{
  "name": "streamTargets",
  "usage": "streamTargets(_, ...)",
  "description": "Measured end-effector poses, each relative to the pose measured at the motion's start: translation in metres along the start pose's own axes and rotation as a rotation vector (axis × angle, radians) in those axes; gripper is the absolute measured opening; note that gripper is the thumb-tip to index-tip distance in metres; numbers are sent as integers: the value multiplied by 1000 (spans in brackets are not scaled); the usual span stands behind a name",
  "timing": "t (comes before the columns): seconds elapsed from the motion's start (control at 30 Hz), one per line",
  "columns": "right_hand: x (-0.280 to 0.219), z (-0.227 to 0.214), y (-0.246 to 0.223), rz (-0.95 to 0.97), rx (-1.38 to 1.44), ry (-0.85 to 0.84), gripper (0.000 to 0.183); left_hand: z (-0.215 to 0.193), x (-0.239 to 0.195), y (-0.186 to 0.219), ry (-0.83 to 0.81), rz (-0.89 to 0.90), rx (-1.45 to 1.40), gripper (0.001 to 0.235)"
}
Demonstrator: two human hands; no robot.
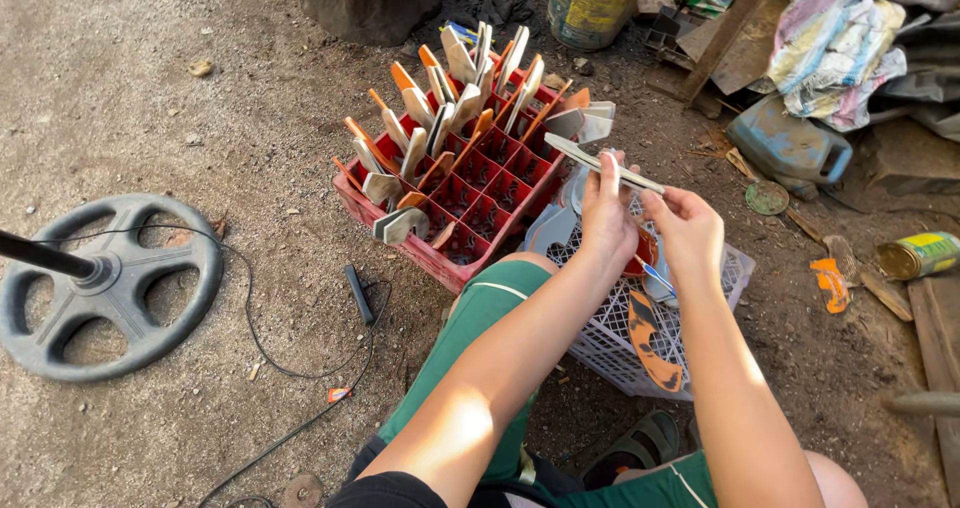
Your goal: The person sits on the ground and uses a small brush to apply red paint to curved metal pieces. They dip the brush into a small container of paint, coat each piece, and place it into a red crate to dry.
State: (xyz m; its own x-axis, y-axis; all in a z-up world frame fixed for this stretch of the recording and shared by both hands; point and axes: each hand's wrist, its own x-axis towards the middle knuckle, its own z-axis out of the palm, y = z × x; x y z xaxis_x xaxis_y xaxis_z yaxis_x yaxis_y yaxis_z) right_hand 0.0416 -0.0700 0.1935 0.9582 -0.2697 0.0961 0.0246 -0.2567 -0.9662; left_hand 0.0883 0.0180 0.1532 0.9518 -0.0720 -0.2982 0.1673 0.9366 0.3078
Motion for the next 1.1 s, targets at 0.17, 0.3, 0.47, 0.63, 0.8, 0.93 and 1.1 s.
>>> streamTargets(0.17, 36, 50, -4, 83, 274, -23, 37, -6, 39, 25, 15, 69, -134, 59)
streamTargets(0.3, 53, 79, -14, 140, 469, -72, 35, -8, 62, 50, -57, 152, -155, 64)
streamTargets(0.47, 71, 102, -25, 61, 415, -61, 27, -12, 67, 70, 4, 1, -139, 67)
streamTargets(0.63, 82, 116, -37, 51, 430, -76, 24, -11, 68, 78, -100, 130, -180, 70)
streamTargets(0.8, 85, 121, -44, 83, 471, -91, 24, -13, 71, 79, -77, 128, -136, 90)
streamTargets(0.93, 93, 117, -51, 101, 482, -80, 25, -10, 67, 83, -67, 83, -184, 106)
streamTargets(1.1, 100, 104, -59, 128, 398, -125, 27, -4, 49, 84, -67, 133, -159, 115)
